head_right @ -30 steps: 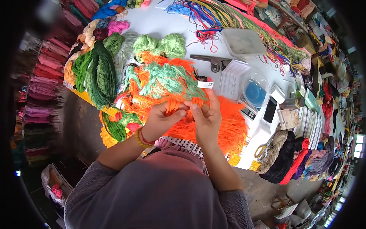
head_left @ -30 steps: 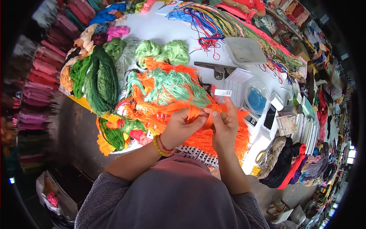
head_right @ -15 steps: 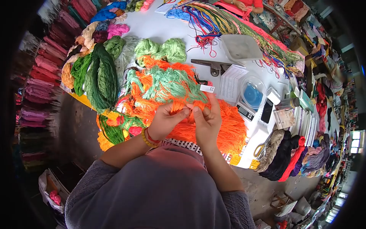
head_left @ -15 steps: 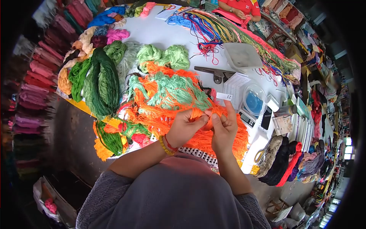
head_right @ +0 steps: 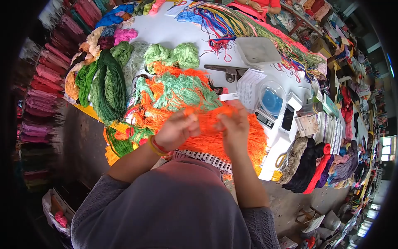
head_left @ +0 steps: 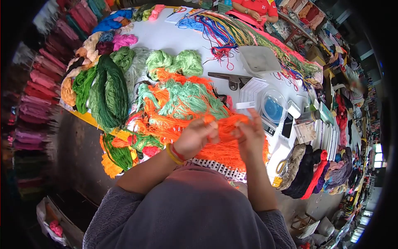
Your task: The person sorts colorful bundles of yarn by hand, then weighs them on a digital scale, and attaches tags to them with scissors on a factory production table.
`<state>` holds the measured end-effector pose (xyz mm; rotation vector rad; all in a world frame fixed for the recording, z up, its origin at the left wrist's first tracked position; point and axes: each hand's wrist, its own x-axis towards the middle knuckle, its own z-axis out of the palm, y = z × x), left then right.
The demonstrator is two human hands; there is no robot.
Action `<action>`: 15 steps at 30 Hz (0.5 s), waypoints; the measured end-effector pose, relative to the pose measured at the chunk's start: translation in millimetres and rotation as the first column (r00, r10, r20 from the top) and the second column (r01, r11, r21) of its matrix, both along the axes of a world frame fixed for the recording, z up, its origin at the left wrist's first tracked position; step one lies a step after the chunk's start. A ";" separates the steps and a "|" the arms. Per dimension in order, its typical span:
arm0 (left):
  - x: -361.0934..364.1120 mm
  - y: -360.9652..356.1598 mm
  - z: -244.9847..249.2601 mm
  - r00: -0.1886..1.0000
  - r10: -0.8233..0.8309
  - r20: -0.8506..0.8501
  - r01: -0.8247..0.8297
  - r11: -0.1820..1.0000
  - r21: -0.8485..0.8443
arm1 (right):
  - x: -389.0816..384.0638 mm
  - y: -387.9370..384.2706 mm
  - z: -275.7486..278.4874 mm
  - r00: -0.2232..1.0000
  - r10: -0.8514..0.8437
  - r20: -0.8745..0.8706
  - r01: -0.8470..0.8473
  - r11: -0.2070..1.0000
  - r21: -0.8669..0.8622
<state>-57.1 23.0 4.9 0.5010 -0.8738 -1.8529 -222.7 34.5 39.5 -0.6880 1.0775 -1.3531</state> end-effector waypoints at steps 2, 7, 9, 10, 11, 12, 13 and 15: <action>27.1 -9.1 11.1 0.853 -0.157 -0.498 0.286 0.938 0.193 | -29.5 -10.6 7.0 0.999 -0.022 0.027 0.023 0.999 -0.038; 62.2 -15.4 42.3 0.733 -0.151 -0.664 0.303 0.946 0.118 | -29.6 -7.0 59.1 0.513 0.189 -0.838 -0.419 0.907 -0.051; 47.1 -20.2 41.8 0.926 -0.255 -0.277 0.245 0.967 -0.071 | -17.2 -1.6 70.6 0.134 0.189 -0.973 -0.618 0.783 0.067; 36.6 -19.6 45.4 0.925 -0.257 -0.279 0.246 0.966 -0.073 | -12.7 1.5 73.4 0.132 0.187 -0.973 -0.617 0.784 0.067; 23.7 -17.8 51.2 0.992 -0.124 -0.012 0.118 0.967 -0.226 | -7.7 4.9 78.4 0.067 0.090 -0.994 -0.654 0.757 0.024; 12.1 -16.9 51.1 0.993 -0.035 0.110 0.068 0.947 -0.313 | -3.2 7.9 82.8 0.005 -0.010 -1.000 -0.692 0.722 -0.011; 0.6 -15.9 51.1 0.972 0.068 0.224 0.027 0.917 -0.397 | 0.5 10.5 85.4 0.009 0.010 -1.000 -0.687 0.727 0.001; -10.4 -15.3 46.1 0.947 0.116 0.299 0.098 0.785 -0.612 | 1.5 12.4 84.1 0.096 0.002 -0.995 -0.676 0.734 -0.064</action>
